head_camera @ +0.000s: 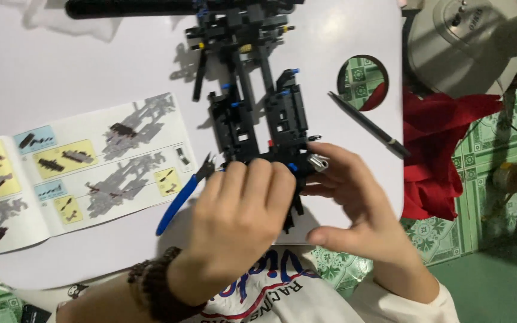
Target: The person assembles a black Technic-style model on a white table, following an instruction booklet. They repeatedly attach and detach a curved black piece to the lower section of the model, aligning it with blue axles and pins, then reattach it to continue building.
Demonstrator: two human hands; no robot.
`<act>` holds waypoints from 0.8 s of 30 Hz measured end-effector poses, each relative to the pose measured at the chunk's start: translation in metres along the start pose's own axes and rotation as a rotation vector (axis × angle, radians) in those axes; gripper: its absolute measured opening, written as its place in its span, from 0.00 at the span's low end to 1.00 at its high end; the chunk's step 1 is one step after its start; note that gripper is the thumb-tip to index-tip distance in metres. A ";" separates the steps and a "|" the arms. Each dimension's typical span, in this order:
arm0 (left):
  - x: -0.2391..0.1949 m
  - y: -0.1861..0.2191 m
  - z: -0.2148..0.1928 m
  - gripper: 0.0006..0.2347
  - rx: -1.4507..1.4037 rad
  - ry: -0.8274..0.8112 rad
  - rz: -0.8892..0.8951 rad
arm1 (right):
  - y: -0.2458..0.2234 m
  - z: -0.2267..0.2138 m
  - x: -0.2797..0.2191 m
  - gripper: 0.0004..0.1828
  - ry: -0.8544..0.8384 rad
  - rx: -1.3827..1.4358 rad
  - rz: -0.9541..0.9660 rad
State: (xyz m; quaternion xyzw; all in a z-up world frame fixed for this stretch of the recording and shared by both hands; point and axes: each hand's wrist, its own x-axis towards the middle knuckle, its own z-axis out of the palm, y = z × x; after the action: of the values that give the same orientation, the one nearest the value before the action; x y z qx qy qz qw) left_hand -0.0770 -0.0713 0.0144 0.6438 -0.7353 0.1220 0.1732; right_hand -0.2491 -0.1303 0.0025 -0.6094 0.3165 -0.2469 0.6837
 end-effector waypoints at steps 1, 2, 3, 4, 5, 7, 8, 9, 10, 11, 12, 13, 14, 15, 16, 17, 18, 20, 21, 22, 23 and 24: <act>0.001 0.004 0.001 0.05 -0.001 0.001 0.006 | 0.005 -0.001 -0.001 0.49 0.005 0.001 -0.002; 0.003 0.007 0.002 0.06 0.029 0.014 0.033 | 0.010 -0.002 -0.001 0.47 0.035 0.080 0.014; 0.004 0.011 0.003 0.07 0.061 0.028 0.057 | 0.014 -0.003 -0.001 0.46 0.062 0.159 0.031; -0.001 0.011 0.008 0.07 0.061 0.029 0.059 | 0.018 -0.007 0.000 0.46 0.064 0.159 0.029; -0.005 0.012 0.013 0.14 -0.044 0.013 0.066 | 0.023 -0.010 0.001 0.43 0.061 0.177 0.019; -0.012 0.007 0.018 0.23 -0.151 -0.005 0.069 | 0.029 -0.019 0.003 0.40 0.056 0.195 0.013; -0.013 0.002 0.018 0.26 -0.274 -0.032 0.061 | 0.031 -0.024 0.003 0.41 0.041 0.202 0.042; -0.014 -0.003 0.018 0.28 -0.397 -0.057 0.052 | 0.032 -0.030 0.003 0.42 0.024 0.208 0.071; -0.016 -0.009 0.021 0.28 -0.397 -0.059 0.048 | 0.033 -0.033 0.005 0.42 0.021 0.209 0.075; -0.019 -0.014 0.024 0.31 -0.439 -0.100 -0.005 | 0.034 -0.036 0.007 0.41 0.001 0.206 0.100; -0.023 -0.021 0.027 0.33 -0.481 -0.141 -0.058 | 0.035 -0.039 0.008 0.39 -0.020 0.204 0.126; -0.022 -0.024 0.027 0.33 -0.483 -0.138 -0.063 | 0.035 -0.038 0.010 0.39 -0.024 0.198 0.128; -0.021 -0.027 0.027 0.29 -0.569 -0.118 -0.065 | 0.035 -0.038 0.011 0.38 -0.016 0.153 0.127; -0.019 -0.030 0.027 0.25 -0.657 -0.101 -0.067 | 0.036 -0.037 0.013 0.36 -0.008 0.110 0.129; -0.018 -0.031 0.028 0.25 -0.659 -0.099 -0.075 | 0.036 -0.037 0.018 0.36 -0.013 0.107 0.134; -0.018 -0.032 0.028 0.21 -0.678 -0.075 -0.050 | 0.036 -0.037 0.021 0.30 -0.041 0.059 0.042; -0.017 -0.032 0.030 0.16 -0.696 -0.051 -0.025 | 0.037 -0.037 0.024 0.25 -0.069 0.012 -0.051; -0.014 -0.033 0.032 0.15 -0.769 -0.059 -0.042 | 0.035 -0.035 0.024 0.23 -0.043 -0.020 -0.028; -0.012 -0.034 0.034 0.15 -0.831 -0.061 -0.046 | 0.034 -0.035 0.026 0.21 -0.015 -0.052 -0.022; -0.010 -0.036 0.032 0.15 -0.833 -0.062 -0.049 | 0.035 -0.034 0.026 0.21 -0.015 -0.052 -0.018; -0.009 -0.038 0.030 0.22 -0.784 -0.137 -0.024 | 0.036 -0.033 0.026 0.22 0.020 -0.096 -0.043; -0.007 -0.040 0.029 0.30 -0.734 -0.211 0.002 | 0.036 -0.032 0.026 0.23 0.055 -0.139 -0.068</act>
State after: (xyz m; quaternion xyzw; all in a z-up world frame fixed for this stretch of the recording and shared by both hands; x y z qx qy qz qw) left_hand -0.0398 -0.0819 -0.0164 0.5471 -0.7445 -0.2162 0.3156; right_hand -0.2562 -0.1660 -0.0386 -0.6589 0.3308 -0.2642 0.6217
